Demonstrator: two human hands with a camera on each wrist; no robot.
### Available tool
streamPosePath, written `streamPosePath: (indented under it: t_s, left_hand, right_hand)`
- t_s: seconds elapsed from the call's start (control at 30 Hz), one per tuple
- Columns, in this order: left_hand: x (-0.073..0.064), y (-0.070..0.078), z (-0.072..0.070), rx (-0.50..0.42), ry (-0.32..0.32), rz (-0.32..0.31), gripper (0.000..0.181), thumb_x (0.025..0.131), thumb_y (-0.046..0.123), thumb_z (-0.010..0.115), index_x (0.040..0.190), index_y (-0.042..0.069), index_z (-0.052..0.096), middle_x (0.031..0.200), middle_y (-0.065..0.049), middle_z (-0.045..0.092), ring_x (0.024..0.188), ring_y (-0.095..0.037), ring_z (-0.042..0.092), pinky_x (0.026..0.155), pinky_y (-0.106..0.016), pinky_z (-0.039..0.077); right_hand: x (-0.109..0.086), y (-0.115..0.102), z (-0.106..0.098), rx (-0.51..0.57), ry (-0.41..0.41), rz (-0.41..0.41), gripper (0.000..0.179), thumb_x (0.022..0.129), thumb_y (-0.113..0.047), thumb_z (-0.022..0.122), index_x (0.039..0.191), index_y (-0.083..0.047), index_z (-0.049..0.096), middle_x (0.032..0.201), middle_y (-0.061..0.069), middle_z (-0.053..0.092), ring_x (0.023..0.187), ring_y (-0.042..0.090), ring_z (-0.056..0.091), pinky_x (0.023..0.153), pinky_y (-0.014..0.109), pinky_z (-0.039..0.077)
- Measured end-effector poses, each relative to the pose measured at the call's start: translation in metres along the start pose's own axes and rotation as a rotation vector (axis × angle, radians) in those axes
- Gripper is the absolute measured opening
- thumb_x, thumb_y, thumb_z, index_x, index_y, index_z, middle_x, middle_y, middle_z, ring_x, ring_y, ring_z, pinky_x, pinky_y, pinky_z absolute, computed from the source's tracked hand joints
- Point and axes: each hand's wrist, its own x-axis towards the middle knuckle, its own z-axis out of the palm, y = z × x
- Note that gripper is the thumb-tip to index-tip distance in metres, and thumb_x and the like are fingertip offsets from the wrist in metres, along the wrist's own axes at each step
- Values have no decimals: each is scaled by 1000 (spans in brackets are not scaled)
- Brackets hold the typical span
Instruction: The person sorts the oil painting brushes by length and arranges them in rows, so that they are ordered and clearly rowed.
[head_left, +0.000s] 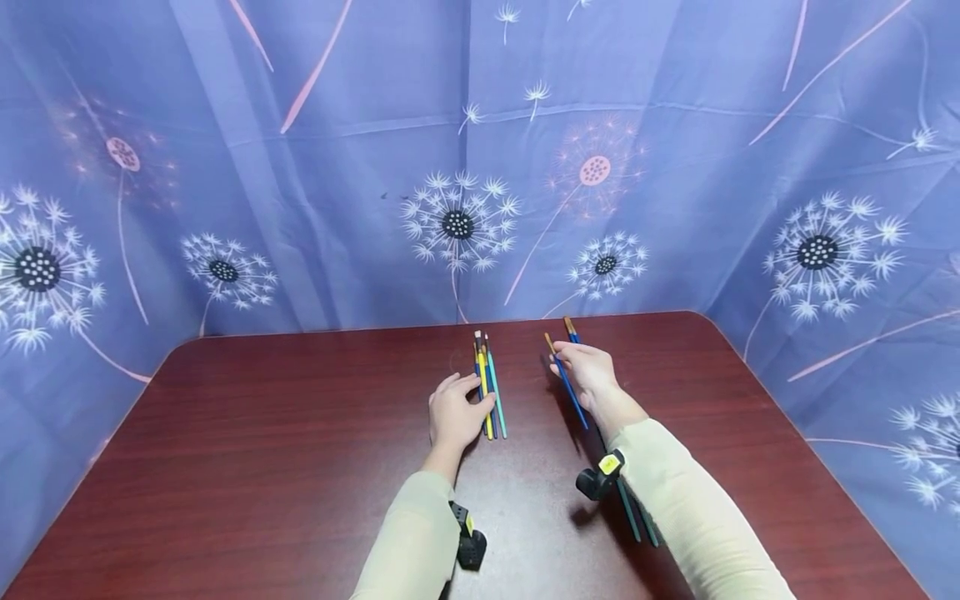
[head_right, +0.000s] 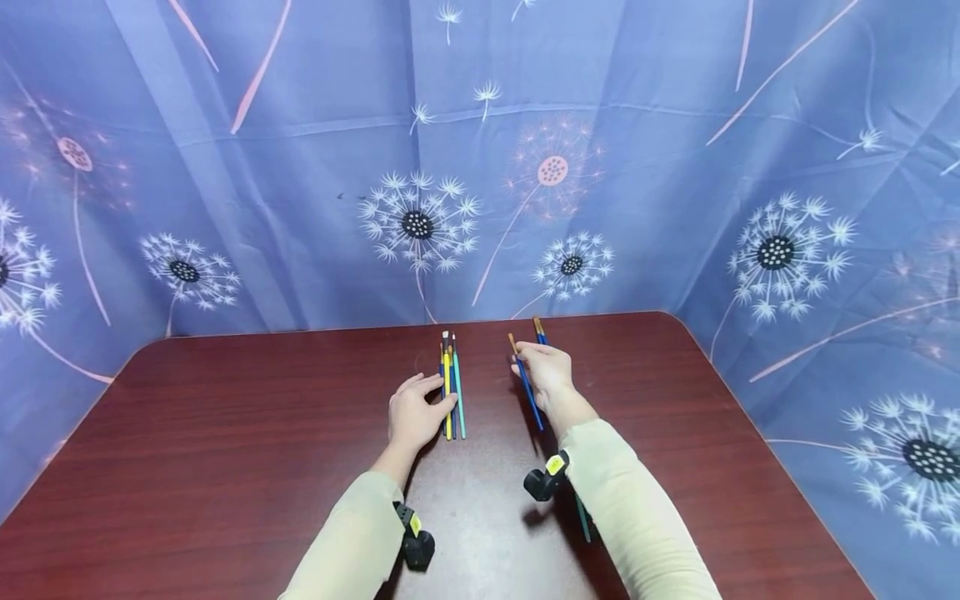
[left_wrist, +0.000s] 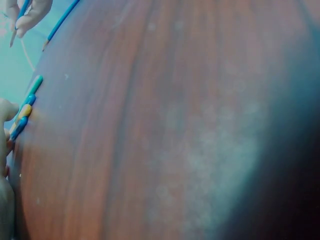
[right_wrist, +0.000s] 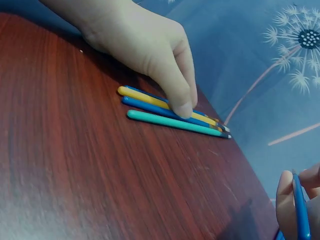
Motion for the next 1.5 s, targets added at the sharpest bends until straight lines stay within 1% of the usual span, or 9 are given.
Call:
streamPosePath:
  t_s: [0.17,0.47,0.63,0.73,0.8,1.0,1.23,1.37,1.5]
  left_hand:
    - [-1,-1,0,5,7,12,37,81,31,71,113,12,71,121,-1,67,127,-22,50,104,-46,36]
    - [-1,1,-2,-1,18,18,37,79,29,73,112,11,71,119,-3,68,126,-24,51,102,-47,37]
    - [0,4,-2,2,14,21,37,80,29,72,112,11,71,120,-3,67,126,-24,51,102,-47,37]
    - [1,4,-2,-5,17,23,37,80,28,72,112,10,71,120,-4,67,126,-24,51,102,-47,37]
    - [1,4,-2,-4,16,24,37,80,29,72,112,10,71,120,-4,67,126,-24,51,102,-47,37]
    - [1,2,-2,3,11,16,37,80,29,72,112,11,71,120,-3,67,126,-24,51,103,-46,37]
    - [1,1,-3,12,6,8,38,80,30,72,113,12,71,121,-1,67,127,-22,50,104,-45,36]
    - [0,2,-4,15,6,2,38,80,30,72,113,12,71,121,-2,67,127,-23,50,104,-45,36]
    - [0,3,-4,16,5,7,38,80,30,72,113,11,71,120,-2,67,127,-23,51,103,-46,37]
  right_hand:
    - [2,-2,-10,-3,25,15,41,91,-4,54,131,4,53,137,21,48,84,6,65,67,16,56]
    - [5,-8,-24,72,51,-16,50,82,6,58,131,7,51,122,18,58,62,2,64,62,16,56]
    - [8,-15,-34,101,55,-10,53,82,7,56,134,6,48,90,4,67,56,2,61,57,15,54]
    - [11,-18,-41,96,54,-3,54,83,6,55,136,5,46,71,-3,66,55,2,60,55,14,54]
    - [13,-20,-44,88,53,-12,53,84,5,53,137,5,45,66,-4,65,57,1,60,55,14,54]
    - [21,-21,-52,33,59,-37,50,87,3,50,137,5,45,68,-7,62,64,2,63,57,17,55]
    - [29,-25,-54,72,106,-61,41,89,0,53,130,6,51,65,-7,63,62,3,64,59,18,56]
    - [35,-24,-54,85,121,-65,34,87,1,55,121,6,54,65,-5,64,62,4,63,60,18,57]
    - [43,-26,-54,74,131,-59,40,83,6,53,124,6,54,66,-7,62,61,3,61,58,17,56]
